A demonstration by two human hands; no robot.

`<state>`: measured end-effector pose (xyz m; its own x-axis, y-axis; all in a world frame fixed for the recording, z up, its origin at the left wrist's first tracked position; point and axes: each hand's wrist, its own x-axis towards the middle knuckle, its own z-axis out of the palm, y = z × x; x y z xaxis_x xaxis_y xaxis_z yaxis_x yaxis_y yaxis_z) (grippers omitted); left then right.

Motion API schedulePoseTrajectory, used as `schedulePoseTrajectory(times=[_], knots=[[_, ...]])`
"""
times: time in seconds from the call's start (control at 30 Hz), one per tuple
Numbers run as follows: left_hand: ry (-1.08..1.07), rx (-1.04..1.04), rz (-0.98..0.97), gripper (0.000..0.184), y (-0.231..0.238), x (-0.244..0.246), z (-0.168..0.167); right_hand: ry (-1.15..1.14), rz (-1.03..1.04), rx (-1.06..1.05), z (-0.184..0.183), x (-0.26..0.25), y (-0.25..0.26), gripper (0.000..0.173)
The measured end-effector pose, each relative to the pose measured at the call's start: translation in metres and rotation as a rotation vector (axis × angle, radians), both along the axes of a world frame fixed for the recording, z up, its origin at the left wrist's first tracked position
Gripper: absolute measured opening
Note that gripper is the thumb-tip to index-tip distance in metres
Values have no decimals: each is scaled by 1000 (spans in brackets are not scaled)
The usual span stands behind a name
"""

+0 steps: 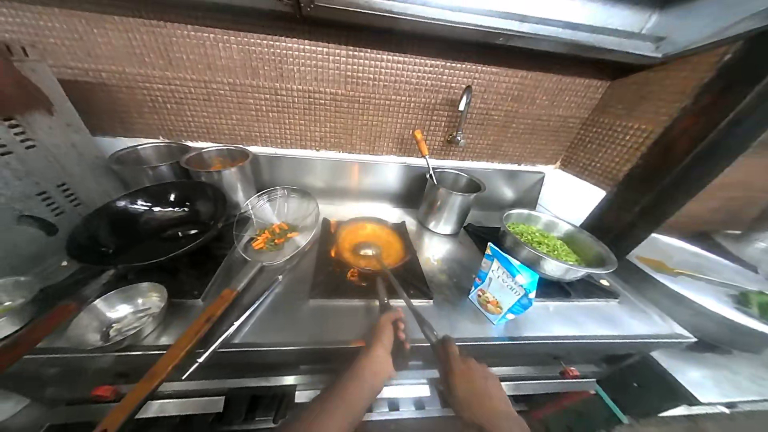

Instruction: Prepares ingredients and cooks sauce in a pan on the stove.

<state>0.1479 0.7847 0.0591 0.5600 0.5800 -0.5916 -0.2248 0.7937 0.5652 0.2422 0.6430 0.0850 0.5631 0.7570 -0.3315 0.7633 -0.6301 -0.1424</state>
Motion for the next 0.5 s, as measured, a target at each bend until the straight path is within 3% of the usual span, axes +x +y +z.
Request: schedulePoseTrajectory(times=[0.13,0.27,0.4,0.5], knots=[[67,15,-14,13,-24,-9,8,0,-45,-12,-13,14,30,54],[0,34,-25,13,21,4,-18,31,-75,-14,-7,-12,-11,58],[38,24,-14,14,-5,2,9,-12,24,-1,0,3,13,48],[77,18,-13,12,-19,-4,13,-9,-30,-19,-10,8,32,55]])
